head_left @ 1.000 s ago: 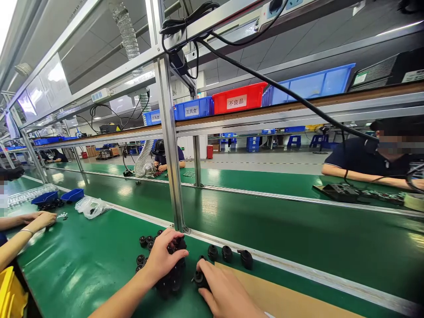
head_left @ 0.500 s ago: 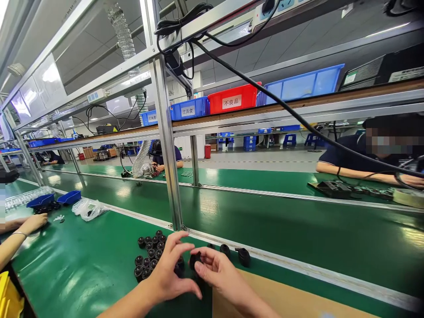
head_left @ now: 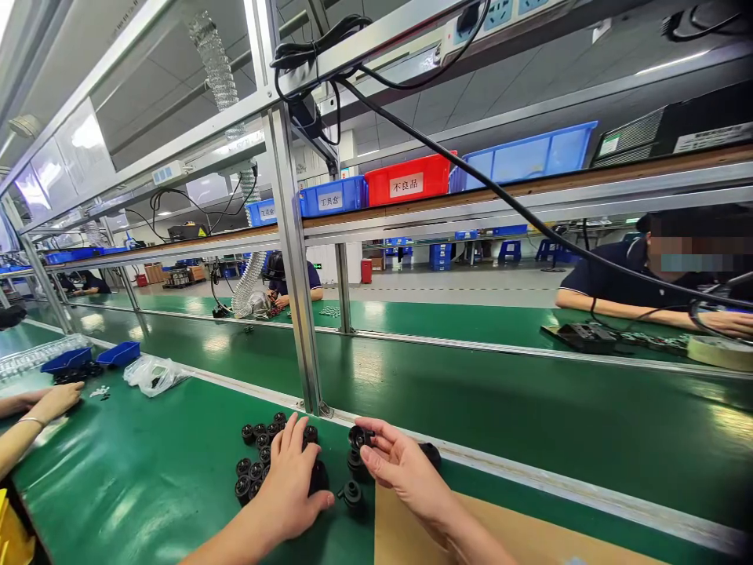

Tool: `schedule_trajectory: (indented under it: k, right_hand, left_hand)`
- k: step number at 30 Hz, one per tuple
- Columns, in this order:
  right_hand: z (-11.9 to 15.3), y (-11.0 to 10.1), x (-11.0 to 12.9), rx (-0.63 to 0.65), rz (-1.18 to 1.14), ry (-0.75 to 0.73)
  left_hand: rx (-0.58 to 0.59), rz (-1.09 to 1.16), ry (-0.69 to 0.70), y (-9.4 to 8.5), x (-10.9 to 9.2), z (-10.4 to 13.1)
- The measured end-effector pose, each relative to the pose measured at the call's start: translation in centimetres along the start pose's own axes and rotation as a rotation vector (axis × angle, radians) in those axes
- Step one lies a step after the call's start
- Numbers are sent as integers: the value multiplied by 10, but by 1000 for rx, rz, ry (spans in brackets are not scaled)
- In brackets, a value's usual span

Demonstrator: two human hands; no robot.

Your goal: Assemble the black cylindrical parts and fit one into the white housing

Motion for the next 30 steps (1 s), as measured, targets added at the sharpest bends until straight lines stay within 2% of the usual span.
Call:
schedule_trajectory:
  k: [3, 7, 9, 11, 14, 16, 19, 23, 30]
  right_hand:
    - [2, 2, 2, 25, 7, 9]
    - [4, 5, 4, 56, 71, -6]
    - [5, 6, 8, 62, 169, -49]
    - [6, 7, 13, 63, 283, -90]
    - [9, 9, 17, 52, 428, -120]
    - [11, 12, 19, 51, 479, -130]
    - [14, 16, 25, 38, 499, -134]
    - [14, 14, 32, 1, 521, -156]
    - [17, 16, 39, 48, 568, -256]
  left_hand:
    - [-1, -18, -18, 6, 2, 0]
    - [-123, 54, 7, 11, 4, -4]
    - [-205, 209, 37, 6, 5, -5]
    - [-255, 490, 72, -1, 6, -5]
    - [-199, 894, 133, -7, 3, -8]
    - [-127, 1024, 169, -8, -4, -9]
    - [-86, 1129, 193, -6, -8, -11]
    - [-133, 1226, 215, -5, -6, -12]
    - [-177, 1273, 238, -2, -5, -12]
Point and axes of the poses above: each hand's wrist, its own z-axis away from the middle knuckle, its own y-axis out of the palm, x = y × z, the point moved 8 cm from there along -z, towards the middle knuckle, and after that the axes turned 15 degrees about -z, right-handed, at the moved point
